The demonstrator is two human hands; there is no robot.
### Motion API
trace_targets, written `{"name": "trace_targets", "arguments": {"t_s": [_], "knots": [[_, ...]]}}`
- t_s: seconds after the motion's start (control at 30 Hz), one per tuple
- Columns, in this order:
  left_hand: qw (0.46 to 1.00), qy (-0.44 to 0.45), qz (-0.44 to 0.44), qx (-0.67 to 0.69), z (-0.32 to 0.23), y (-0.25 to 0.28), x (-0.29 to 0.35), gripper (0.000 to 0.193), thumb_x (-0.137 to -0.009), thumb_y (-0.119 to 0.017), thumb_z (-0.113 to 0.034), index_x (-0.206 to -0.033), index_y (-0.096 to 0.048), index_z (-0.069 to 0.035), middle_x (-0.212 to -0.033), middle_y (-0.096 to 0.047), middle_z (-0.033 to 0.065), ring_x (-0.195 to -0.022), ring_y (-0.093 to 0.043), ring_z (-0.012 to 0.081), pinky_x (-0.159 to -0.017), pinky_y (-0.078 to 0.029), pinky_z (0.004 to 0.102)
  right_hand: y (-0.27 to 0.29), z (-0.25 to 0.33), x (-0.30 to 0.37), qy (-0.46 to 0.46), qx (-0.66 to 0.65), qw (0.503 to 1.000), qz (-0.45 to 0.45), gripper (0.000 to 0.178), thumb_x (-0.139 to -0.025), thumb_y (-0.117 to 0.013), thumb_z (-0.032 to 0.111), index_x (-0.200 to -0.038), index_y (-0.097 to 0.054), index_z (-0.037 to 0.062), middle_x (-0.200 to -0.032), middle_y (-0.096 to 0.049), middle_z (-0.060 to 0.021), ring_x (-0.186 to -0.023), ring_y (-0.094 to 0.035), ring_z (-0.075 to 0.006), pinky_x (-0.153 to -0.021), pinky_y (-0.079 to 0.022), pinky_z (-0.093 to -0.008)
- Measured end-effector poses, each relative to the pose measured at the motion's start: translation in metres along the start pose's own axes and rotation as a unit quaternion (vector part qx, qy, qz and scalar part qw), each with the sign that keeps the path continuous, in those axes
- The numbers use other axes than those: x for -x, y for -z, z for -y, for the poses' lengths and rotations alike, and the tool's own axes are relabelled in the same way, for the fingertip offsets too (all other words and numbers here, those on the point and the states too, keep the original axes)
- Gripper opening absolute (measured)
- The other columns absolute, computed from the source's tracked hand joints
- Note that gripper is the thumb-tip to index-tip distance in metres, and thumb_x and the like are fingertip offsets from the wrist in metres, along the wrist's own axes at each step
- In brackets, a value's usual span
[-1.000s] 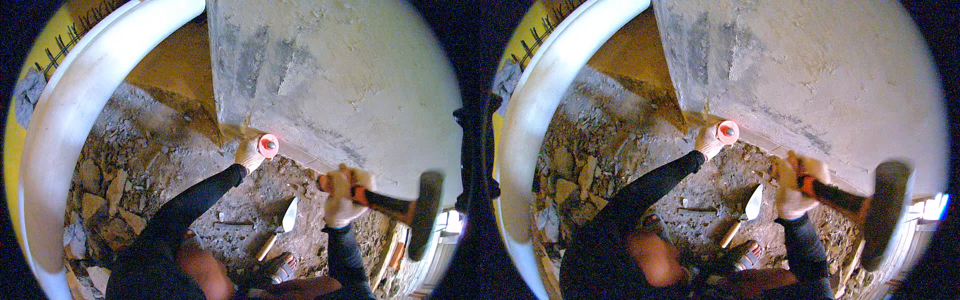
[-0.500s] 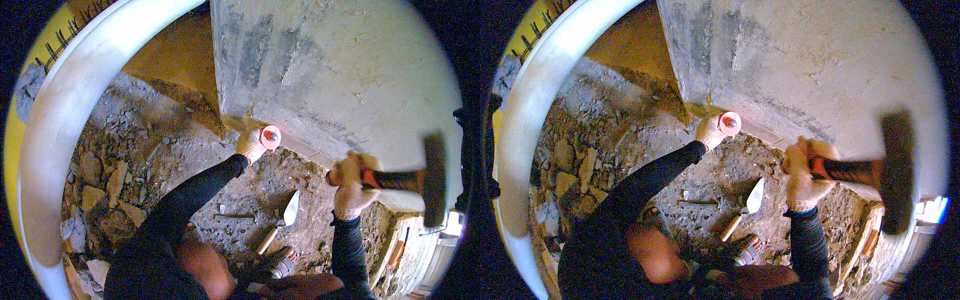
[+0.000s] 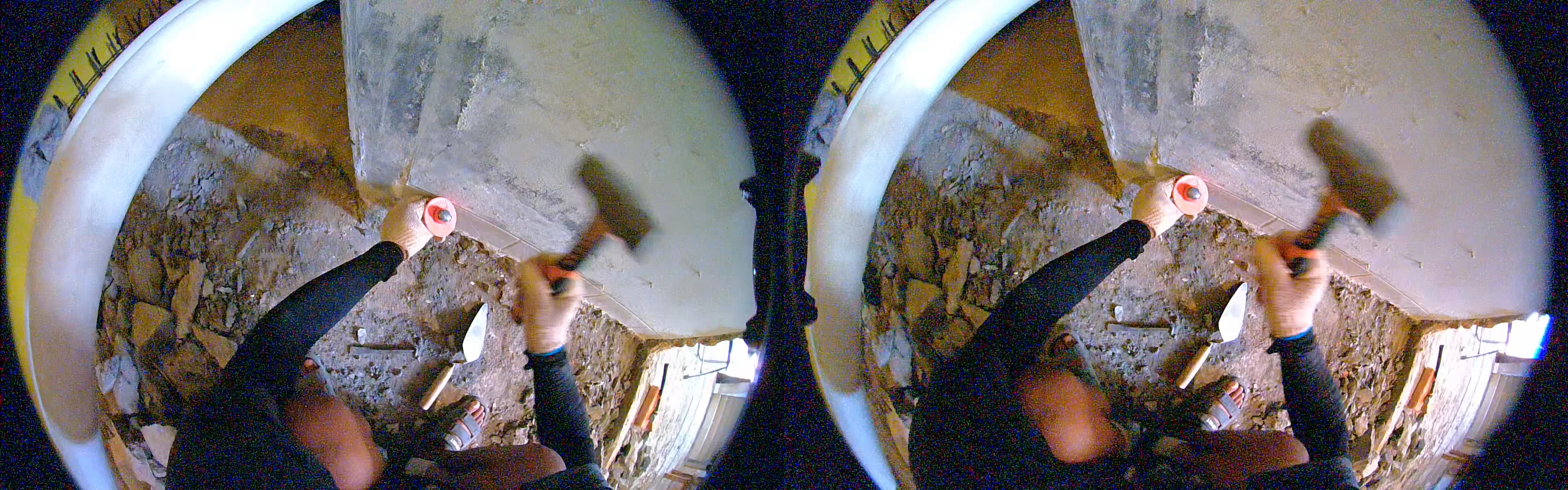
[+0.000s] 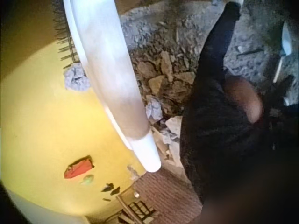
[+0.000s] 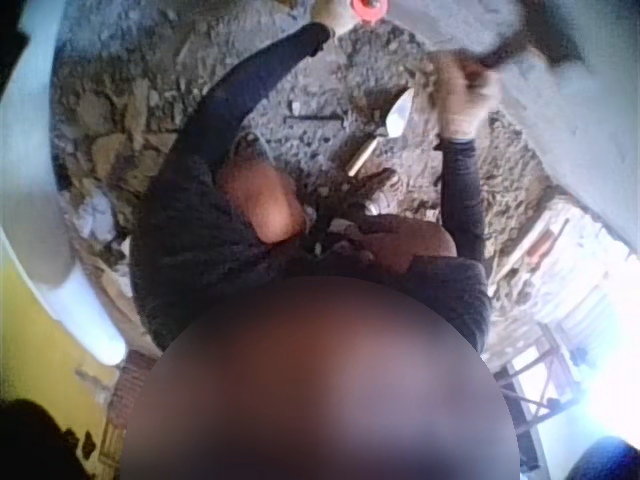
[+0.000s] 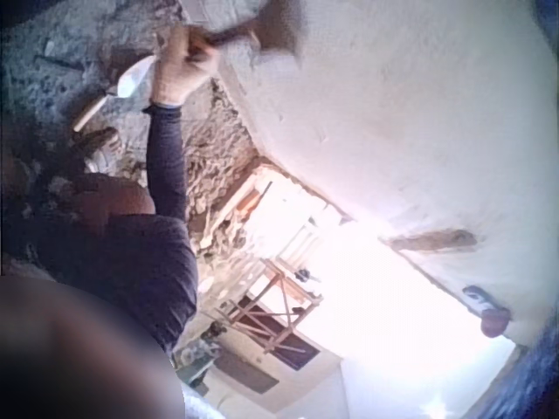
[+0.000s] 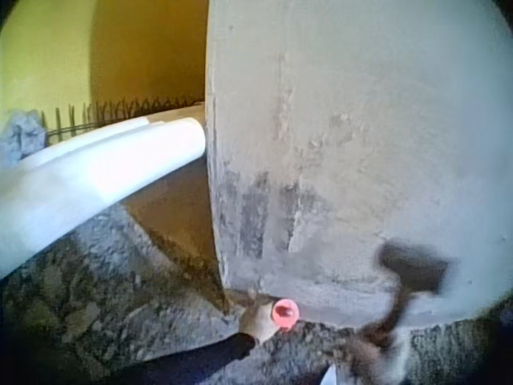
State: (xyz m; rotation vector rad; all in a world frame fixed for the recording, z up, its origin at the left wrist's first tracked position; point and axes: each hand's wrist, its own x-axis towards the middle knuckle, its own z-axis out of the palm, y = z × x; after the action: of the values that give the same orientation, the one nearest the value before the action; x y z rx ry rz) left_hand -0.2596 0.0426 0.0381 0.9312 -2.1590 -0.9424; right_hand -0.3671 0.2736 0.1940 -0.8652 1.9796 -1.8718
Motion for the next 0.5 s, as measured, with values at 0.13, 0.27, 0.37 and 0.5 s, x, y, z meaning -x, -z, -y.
{"name": "trace_targets", "arguments": {"t_s": [0.13, 0.27, 0.37, 0.5], "knots": [[1.0, -0.005, 0.023, -0.001, 0.006, -0.002, -0.003, 0.036, -0.083, -0.077, -0.039, -0.11, -0.075, -0.016, -0.105, -0.076, 0.0129, -0.096, -0.072, 0.036, -0.082, -0.057, 0.0459, 0.0, 0.031, -0.019, 0.175, -0.114, 0.971, -0.113, 0.012, -0.088, -0.065, -0.008, -0.095, -0.063, 0.0017, -0.08, -0.068, -0.0093, -0.058, -0.059, -0.0133, -0.049, -0.047, -0.0252], [0.999, -0.02, 0.037, -0.004, 0.015, -0.012, -0.004, 0.041, -0.081, -0.076, -0.045, -0.11, -0.075, -0.015, -0.106, -0.075, 0.014, -0.096, -0.071, 0.037, -0.082, -0.057, 0.0471, -0.017, -0.045, 0.0, 0.092, 0.268, 0.952, 0.116, 0.01, -0.087, -0.071, 0.011, -0.086, -0.068, 0.0024, -0.072, -0.068, -0.0057, -0.067, -0.066, -0.0183, -0.062, -0.053, -0.0324], [0.998, -0.037, 0.007, -0.054, 0.015, -0.017, -0.003, 0.044, -0.079, -0.078, -0.047, -0.11, -0.075, -0.016, -0.104, -0.075, 0.0146, -0.095, -0.071, 0.0377, -0.082, -0.056, 0.0472, -0.018, -0.096, 0.023, -0.047, 0.373, 0.91, 0.176, 0.027, -0.082, -0.079, 0.024, -0.089, -0.065, 0.0011, -0.066, -0.062, -0.0137, -0.059, -0.06, -0.0253, -0.062, -0.051, -0.0401], [0.999, 0.008, 0.045, -0.017, 0.009, -0.011, -0.003, 0.044, -0.076, -0.083, -0.043, -0.111, -0.075, -0.016, -0.1, -0.076, 0.015, -0.092, -0.072, 0.037, -0.078, -0.057, 0.0463, -0.006, -0.066, 0.025, -0.131, 0.234, 0.955, 0.131, 0.018, -0.089, -0.077, 0.015, -0.085, -0.061, 0.0083, -0.068, -0.062, 0.0002, -0.053, -0.055, -0.0089, -0.045, -0.043, -0.0257]]}}
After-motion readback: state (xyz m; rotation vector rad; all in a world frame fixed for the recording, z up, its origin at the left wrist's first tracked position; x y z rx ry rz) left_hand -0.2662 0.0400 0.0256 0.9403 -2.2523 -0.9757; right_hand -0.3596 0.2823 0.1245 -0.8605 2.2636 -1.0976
